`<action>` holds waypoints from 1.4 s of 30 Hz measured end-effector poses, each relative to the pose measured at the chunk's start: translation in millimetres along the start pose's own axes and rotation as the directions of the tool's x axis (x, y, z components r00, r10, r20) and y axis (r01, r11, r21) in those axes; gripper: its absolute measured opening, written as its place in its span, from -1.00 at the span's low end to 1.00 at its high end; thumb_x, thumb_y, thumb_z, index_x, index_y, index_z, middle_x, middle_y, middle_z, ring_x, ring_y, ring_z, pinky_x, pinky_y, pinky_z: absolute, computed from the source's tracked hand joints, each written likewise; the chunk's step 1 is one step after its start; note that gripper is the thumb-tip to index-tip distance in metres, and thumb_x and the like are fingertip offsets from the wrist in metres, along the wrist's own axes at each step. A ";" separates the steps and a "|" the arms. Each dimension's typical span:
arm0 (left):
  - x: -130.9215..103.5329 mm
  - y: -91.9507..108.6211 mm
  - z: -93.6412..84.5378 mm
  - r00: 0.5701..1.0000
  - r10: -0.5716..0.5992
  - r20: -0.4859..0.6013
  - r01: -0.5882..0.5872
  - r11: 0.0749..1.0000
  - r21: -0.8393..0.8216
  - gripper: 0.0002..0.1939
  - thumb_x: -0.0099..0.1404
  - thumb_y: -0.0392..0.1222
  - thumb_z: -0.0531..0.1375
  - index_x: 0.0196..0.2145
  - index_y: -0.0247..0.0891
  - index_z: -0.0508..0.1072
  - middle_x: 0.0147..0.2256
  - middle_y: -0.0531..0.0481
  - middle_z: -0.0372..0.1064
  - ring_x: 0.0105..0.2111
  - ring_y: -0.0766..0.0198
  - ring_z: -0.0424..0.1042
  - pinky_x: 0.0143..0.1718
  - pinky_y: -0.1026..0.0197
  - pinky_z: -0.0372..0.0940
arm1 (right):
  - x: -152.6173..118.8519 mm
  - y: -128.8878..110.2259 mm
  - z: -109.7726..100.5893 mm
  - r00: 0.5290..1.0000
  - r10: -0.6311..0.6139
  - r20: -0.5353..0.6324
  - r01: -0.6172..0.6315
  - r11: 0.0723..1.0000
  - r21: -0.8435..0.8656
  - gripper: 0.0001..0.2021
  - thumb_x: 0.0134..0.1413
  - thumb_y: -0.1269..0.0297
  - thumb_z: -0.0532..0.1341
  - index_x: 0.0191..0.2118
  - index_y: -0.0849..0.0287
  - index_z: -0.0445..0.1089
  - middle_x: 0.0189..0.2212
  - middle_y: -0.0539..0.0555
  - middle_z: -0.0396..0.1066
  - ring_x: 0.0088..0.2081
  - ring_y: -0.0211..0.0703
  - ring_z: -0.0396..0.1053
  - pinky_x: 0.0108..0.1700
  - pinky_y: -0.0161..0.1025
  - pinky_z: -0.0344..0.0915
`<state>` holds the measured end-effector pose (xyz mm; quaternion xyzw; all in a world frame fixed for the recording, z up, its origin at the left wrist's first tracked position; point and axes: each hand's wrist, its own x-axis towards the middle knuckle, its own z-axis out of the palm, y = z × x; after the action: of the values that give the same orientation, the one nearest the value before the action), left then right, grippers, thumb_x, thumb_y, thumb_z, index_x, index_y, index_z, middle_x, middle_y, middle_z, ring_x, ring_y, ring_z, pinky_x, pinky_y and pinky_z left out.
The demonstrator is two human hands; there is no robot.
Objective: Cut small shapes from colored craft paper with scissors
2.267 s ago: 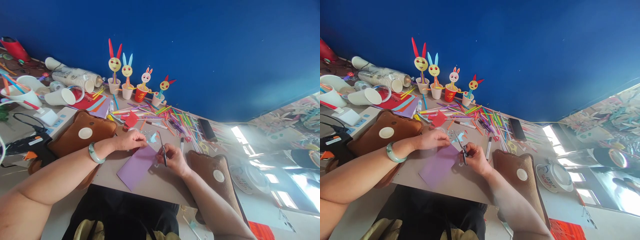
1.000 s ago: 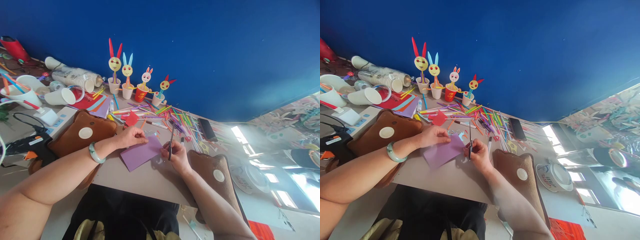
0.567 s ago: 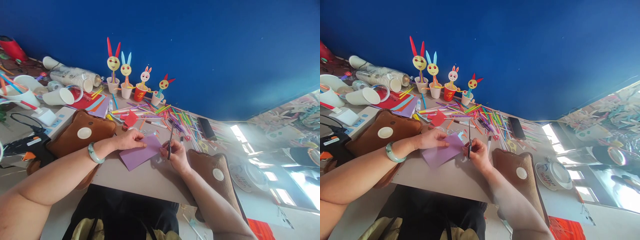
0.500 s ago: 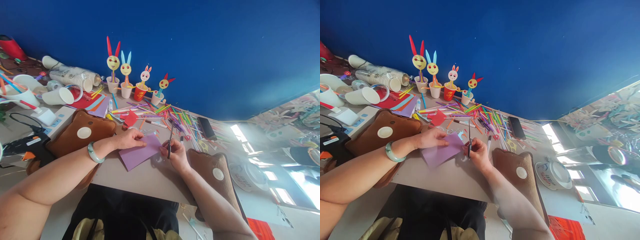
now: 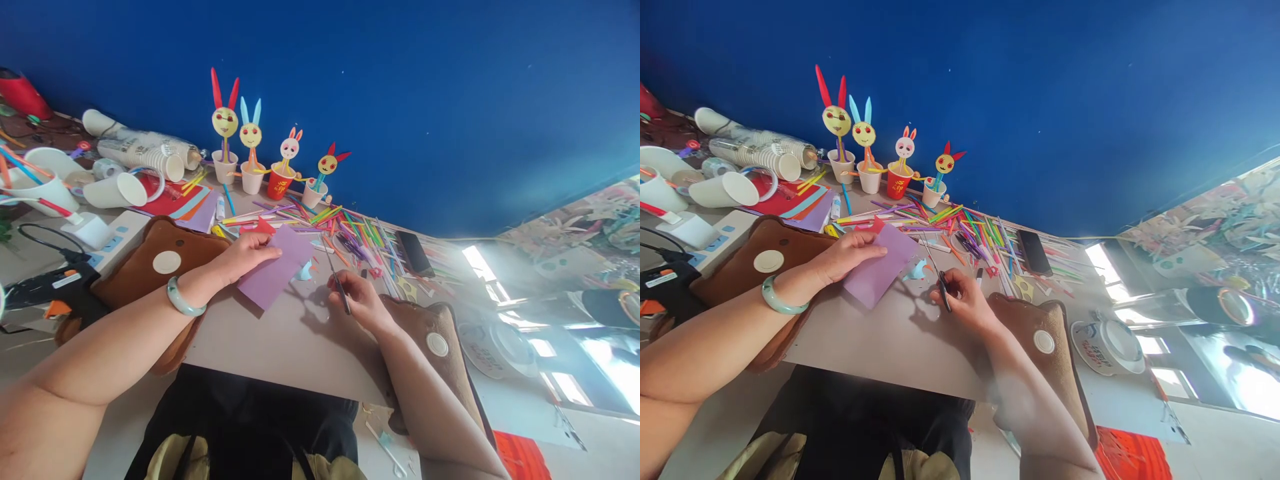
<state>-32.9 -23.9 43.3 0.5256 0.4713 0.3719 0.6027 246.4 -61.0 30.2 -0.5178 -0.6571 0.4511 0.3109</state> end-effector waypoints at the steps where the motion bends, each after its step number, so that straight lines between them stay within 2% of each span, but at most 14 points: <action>1: -0.3 1.1 -0.3 1.000 -0.006 -0.008 0.006 1.000 -0.015 -0.73 0.09 -0.03 0.33 -0.37 -0.30 0.48 -0.49 0.09 0.41 -0.53 0.37 0.32 -0.53 0.34 0.17 | 0.2 -1.4 -3.3 1.000 0.009 0.015 -0.008 0.999 -0.032 -0.62 -0.13 -0.02 0.42 -0.43 0.16 0.33 -0.50 -0.01 0.37 -0.46 -0.26 0.23 -0.46 -0.32 0.15; 6: 1.4 1.2 -1.0 0.998 -0.029 -0.047 0.026 0.998 -0.066 -0.69 0.05 -0.02 0.34 -0.34 -0.31 0.49 -0.45 0.05 0.46 -0.48 0.32 0.37 -0.46 0.30 0.24 | -0.9 -10.3 -13.9 0.991 0.096 0.094 -0.075 0.975 -0.208 -0.63 -0.14 0.04 0.41 -0.49 0.15 0.26 -0.60 -0.09 0.24 -0.53 -0.31 0.13 -0.50 -0.33 0.04; 9: 1.4 0.3 -1.5 0.999 -0.018 -0.033 0.016 0.998 -0.056 -0.70 0.06 -0.02 0.34 -0.35 -0.31 0.48 -0.48 0.07 0.42 -0.51 0.34 0.33 -0.48 0.31 0.20 | -1.9 -13.0 -14.6 0.985 0.125 0.120 -0.082 0.947 -0.311 -0.65 -0.13 0.09 0.39 -0.51 0.14 0.22 -0.63 -0.12 0.17 -0.54 -0.33 0.08 -0.51 -0.34 0.00; 12: 0.3 -0.4 -1.9 1.000 0.014 -0.019 -0.014 1.000 -0.001 -0.72 0.09 -0.02 0.31 -0.41 -0.31 0.45 -0.52 0.11 0.35 -0.54 0.39 0.26 -0.52 0.33 0.13 | -2.4 -12.6 -12.9 0.980 0.129 0.152 -0.071 0.937 -0.341 -0.64 -0.13 0.09 0.37 -0.53 0.14 0.17 -0.63 -0.14 0.12 -0.54 -0.34 0.03 -0.52 -0.35 -0.03; 16: -1.1 -0.8 -0.6 0.998 0.055 -0.025 -0.053 0.996 0.072 -0.72 0.09 -0.02 0.31 -0.47 -0.29 0.40 -0.52 0.13 0.34 -0.53 0.39 0.27 -0.52 0.33 0.12 | -2.0 -8.9 -10.2 0.970 0.155 0.187 -0.080 0.930 -0.359 -0.62 -0.12 0.06 0.35 -0.53 0.13 0.13 -0.63 -0.15 0.09 -0.52 -0.34 0.00 -0.51 -0.35 -0.05; 22: 0.2 -2.9 3.3 0.999 -0.010 0.044 0.008 0.999 0.034 -0.71 0.04 -0.02 0.33 -0.48 -0.30 0.40 -0.54 0.11 0.37 -0.55 0.36 0.32 -0.52 0.33 0.16 | -1.4 -5.4 -7.7 0.959 0.155 0.237 -0.069 0.939 -0.336 -0.60 -0.13 0.06 0.36 -0.53 0.12 0.11 -0.62 -0.15 0.06 -0.52 -0.34 -0.02 -0.50 -0.34 -0.05; 25: 2.8 -8.4 2.6 0.997 -0.018 0.078 0.017 1.000 0.015 -0.70 0.04 -0.01 0.34 -0.46 -0.30 0.41 -0.52 0.08 0.41 -0.53 0.33 0.36 -0.51 0.31 0.20 | -1.5 -6.6 -7.3 0.953 0.172 0.251 -0.084 0.941 -0.327 -0.58 -0.13 0.03 0.36 -0.53 0.12 0.09 -0.61 -0.16 0.04 -0.51 -0.33 -0.02 -0.49 -0.33 -0.05; 31: 7.0 -20.5 -1.3 0.991 0.029 0.131 -0.039 0.996 0.075 -0.73 0.12 -0.02 0.33 -0.41 -0.29 0.46 -0.48 0.08 0.44 -0.50 0.33 0.38 -0.49 0.32 0.19 | -1.3 -5.4 -7.3 0.944 0.186 0.273 -0.095 0.944 -0.315 -0.54 -0.13 -0.01 0.36 -0.52 0.11 0.07 -0.61 -0.15 0.03 -0.50 -0.33 -0.03 -0.48 -0.32 -0.07; 42: 9.2 -26.1 -3.5 0.983 0.035 0.178 -0.055 0.993 0.106 -0.74 0.20 -0.01 0.29 -0.32 -0.29 0.50 -0.42 0.05 0.49 -0.48 0.33 0.40 -0.45 0.30 0.23 | -2.8 -3.9 -7.0 0.938 0.181 0.296 -0.098 0.957 -0.272 -0.53 -0.15 0.01 0.38 -0.51 0.11 0.07 -0.60 -0.16 0.02 -0.49 -0.33 -0.05 -0.48 -0.32 -0.08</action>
<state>-35.0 -18.7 16.0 0.5996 0.4240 0.3109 0.6034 251.7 -62.0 36.7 -0.5195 -0.7120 0.4620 0.0992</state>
